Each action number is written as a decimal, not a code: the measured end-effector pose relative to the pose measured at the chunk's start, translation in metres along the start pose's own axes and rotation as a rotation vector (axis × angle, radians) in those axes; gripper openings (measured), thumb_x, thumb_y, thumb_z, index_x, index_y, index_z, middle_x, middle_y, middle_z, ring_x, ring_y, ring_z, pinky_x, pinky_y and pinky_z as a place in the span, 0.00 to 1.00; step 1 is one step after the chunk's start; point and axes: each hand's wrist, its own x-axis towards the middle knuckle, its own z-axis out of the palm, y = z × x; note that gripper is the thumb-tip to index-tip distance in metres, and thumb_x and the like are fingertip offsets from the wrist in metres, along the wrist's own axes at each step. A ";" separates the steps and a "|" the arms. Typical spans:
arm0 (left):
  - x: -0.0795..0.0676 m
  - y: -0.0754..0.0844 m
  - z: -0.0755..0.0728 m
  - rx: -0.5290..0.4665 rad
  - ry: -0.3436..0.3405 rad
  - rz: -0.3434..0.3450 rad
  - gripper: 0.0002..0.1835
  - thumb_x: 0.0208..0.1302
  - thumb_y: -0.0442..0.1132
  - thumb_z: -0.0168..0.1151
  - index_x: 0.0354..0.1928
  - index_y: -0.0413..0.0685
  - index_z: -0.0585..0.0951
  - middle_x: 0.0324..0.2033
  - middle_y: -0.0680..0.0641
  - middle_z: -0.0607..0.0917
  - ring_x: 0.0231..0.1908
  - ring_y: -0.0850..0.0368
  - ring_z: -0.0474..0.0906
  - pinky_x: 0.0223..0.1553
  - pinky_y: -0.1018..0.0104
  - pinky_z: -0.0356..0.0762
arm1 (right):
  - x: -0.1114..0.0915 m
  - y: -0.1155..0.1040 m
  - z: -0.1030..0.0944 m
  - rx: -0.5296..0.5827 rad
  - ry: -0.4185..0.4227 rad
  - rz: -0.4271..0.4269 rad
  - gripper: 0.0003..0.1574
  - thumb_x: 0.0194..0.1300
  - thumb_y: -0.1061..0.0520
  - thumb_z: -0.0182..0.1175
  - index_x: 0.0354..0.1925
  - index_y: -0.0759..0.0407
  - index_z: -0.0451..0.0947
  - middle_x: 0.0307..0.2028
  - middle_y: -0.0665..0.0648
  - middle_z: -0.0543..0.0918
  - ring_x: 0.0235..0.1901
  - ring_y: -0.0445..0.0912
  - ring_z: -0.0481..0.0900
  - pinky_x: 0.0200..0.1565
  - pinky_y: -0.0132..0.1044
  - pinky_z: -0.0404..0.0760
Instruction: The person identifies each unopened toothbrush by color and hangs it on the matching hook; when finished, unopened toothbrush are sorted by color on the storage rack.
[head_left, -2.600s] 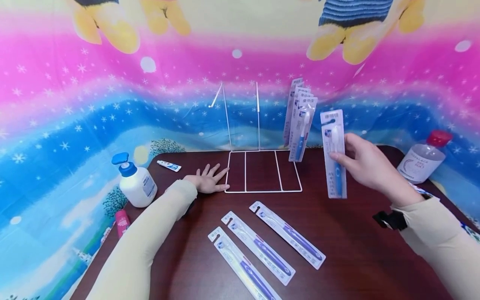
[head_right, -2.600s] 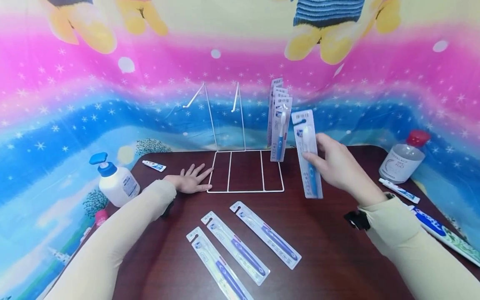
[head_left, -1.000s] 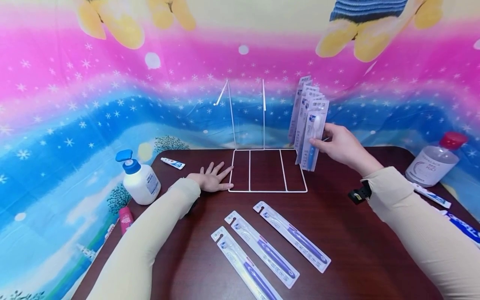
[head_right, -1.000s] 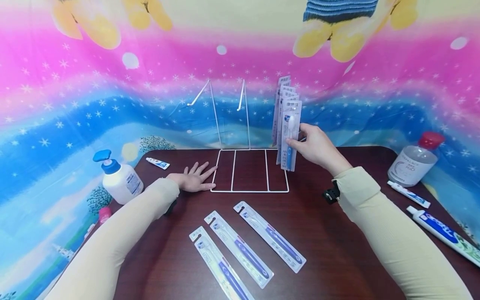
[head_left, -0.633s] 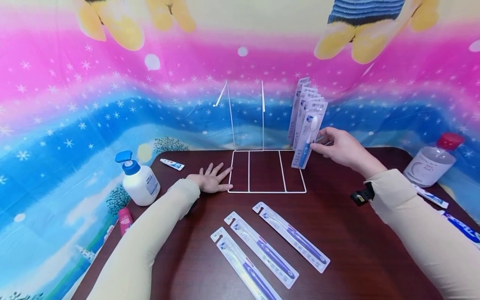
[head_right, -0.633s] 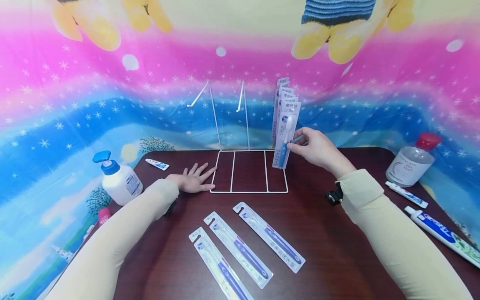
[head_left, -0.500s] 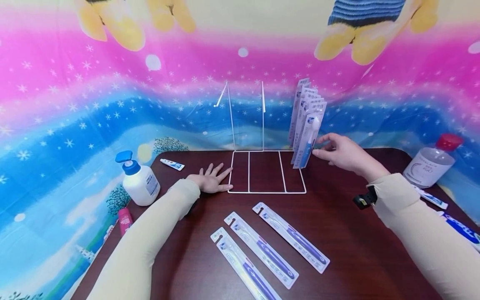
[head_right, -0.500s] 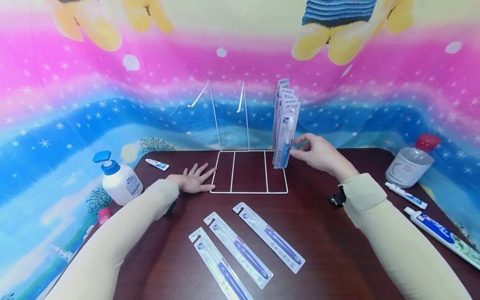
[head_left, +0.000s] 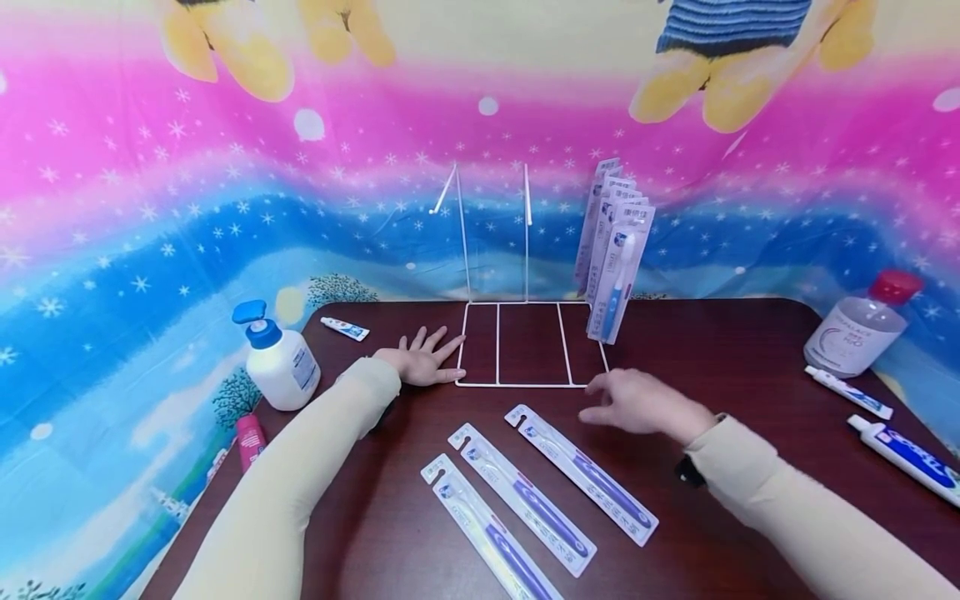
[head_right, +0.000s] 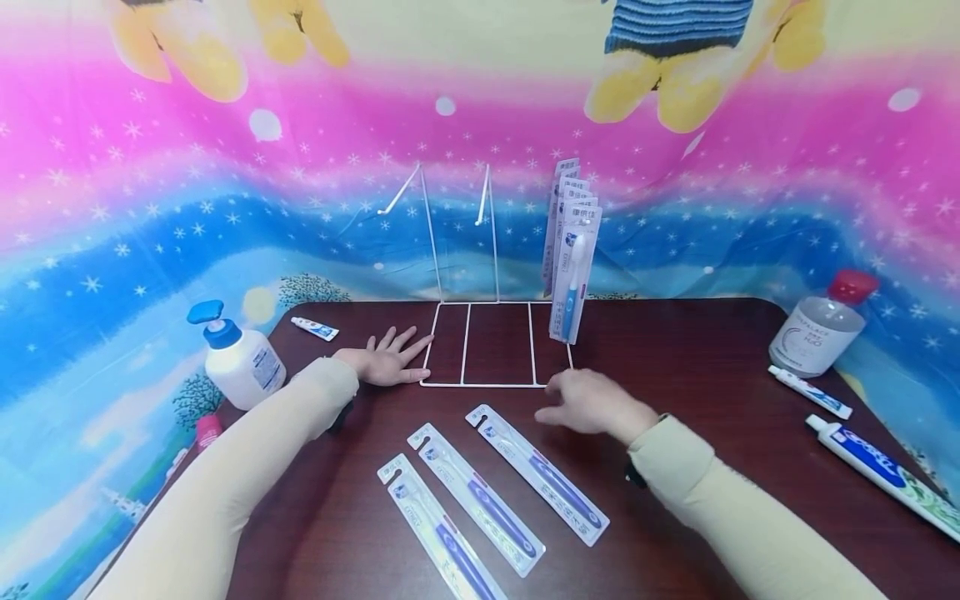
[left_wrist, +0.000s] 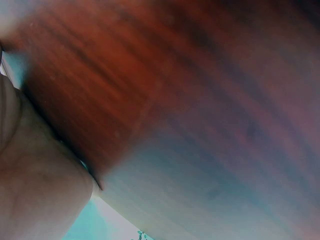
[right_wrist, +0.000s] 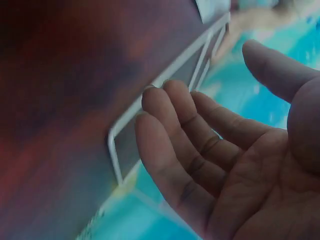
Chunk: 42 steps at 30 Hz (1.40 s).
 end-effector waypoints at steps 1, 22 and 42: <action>-0.001 0.001 0.000 0.004 -0.003 0.000 0.46 0.48 0.81 0.31 0.68 0.79 0.31 0.70 0.54 0.28 0.67 0.43 0.22 0.60 0.37 0.30 | 0.000 -0.006 0.007 -0.022 -0.003 -0.007 0.32 0.55 0.42 0.64 0.50 0.62 0.77 0.26 0.50 0.78 0.28 0.43 0.74 0.35 0.41 0.73; 0.001 0.000 0.001 -0.022 0.014 0.029 0.46 0.49 0.80 0.33 0.68 0.79 0.33 0.70 0.51 0.30 0.67 0.41 0.23 0.58 0.34 0.27 | -0.013 -0.036 0.044 -0.099 -0.020 -0.005 0.34 0.43 0.54 0.73 0.50 0.58 0.72 0.35 0.52 0.78 0.35 0.44 0.73 0.38 0.43 0.73; 0.001 -0.001 0.000 -0.028 0.005 0.004 0.46 0.47 0.81 0.33 0.66 0.83 0.31 0.70 0.55 0.29 0.67 0.44 0.22 0.60 0.37 0.28 | -0.011 -0.052 -0.040 0.281 0.387 -0.133 0.15 0.60 0.56 0.62 0.44 0.53 0.71 0.35 0.54 0.82 0.30 0.44 0.80 0.30 0.42 0.80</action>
